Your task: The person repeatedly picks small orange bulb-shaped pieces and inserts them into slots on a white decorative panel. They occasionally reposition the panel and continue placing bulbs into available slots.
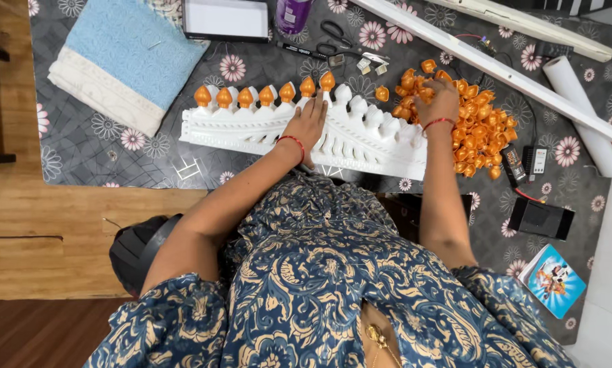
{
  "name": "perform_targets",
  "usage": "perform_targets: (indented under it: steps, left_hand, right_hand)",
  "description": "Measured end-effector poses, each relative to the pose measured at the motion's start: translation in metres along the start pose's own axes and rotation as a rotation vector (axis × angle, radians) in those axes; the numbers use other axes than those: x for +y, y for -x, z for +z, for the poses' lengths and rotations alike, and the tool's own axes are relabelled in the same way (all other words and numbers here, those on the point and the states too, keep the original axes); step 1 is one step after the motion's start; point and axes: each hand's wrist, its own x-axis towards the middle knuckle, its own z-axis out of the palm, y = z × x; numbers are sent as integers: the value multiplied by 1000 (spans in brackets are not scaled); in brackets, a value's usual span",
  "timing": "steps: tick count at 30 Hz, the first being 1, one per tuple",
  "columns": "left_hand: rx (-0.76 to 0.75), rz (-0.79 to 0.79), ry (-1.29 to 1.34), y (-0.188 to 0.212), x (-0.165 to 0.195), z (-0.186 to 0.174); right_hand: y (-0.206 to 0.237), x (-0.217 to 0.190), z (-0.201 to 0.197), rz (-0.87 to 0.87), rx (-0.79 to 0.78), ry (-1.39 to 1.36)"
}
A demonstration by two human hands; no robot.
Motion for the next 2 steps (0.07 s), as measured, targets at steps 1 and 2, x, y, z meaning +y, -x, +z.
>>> perform_targets:
  steps: [1, 2]
  left_hand:
    - [-12, 3, -6, 1, 0, -6]
    - [-26, 3, -12, 2, 0, -11]
  right_hand:
    - [2, -1, 5, -36, 67, 24]
    - [2, -6, 16, 151, -8, -184]
